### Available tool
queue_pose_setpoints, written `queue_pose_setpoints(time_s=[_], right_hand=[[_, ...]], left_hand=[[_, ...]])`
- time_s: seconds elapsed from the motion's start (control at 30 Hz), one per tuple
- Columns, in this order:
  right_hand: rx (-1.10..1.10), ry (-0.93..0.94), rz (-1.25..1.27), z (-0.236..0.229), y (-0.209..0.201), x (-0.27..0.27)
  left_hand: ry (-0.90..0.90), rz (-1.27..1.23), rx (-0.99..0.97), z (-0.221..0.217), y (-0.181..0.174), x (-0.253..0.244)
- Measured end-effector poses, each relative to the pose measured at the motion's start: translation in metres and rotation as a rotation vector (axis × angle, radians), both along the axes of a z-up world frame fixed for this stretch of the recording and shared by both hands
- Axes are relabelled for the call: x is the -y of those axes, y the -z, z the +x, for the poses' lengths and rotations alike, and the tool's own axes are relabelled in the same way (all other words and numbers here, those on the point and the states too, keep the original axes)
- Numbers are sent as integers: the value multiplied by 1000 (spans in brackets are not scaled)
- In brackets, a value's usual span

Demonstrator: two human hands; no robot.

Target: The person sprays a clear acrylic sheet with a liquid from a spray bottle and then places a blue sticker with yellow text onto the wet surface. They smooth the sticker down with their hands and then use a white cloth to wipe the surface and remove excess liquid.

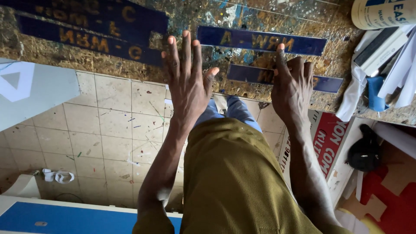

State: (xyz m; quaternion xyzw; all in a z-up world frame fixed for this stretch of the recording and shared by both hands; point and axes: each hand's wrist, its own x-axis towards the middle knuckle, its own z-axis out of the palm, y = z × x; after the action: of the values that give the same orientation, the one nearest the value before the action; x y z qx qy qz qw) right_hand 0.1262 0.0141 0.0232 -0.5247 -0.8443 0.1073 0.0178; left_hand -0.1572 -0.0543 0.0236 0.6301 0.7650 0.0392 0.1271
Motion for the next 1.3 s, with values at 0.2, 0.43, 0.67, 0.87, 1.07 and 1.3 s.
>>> queue_pose_setpoints(time_s=[0.2, 0.43, 0.67, 0.87, 1.07, 1.3], right_hand=[[-29, 19, -19, -4, -3, 2], [-64, 10, -8, -4, -1, 2], [-23, 74, -14, -8, -2, 0], [66, 111, -11, -32, 2, 2], [-124, 12, 199, -73, 26, 5], [-68, 95, 191, -48, 31, 2]], left_hand=[[-30, 159, 133, -7, 14, 11], [56, 130, 100, -14, 14, 4], [208, -27, -14, 0, 16, -16], [429, 64, 46, 29, 7, -32], [449, 358, 114, 21, 41, -33], [355, 168, 123, 9, 19, -30]])
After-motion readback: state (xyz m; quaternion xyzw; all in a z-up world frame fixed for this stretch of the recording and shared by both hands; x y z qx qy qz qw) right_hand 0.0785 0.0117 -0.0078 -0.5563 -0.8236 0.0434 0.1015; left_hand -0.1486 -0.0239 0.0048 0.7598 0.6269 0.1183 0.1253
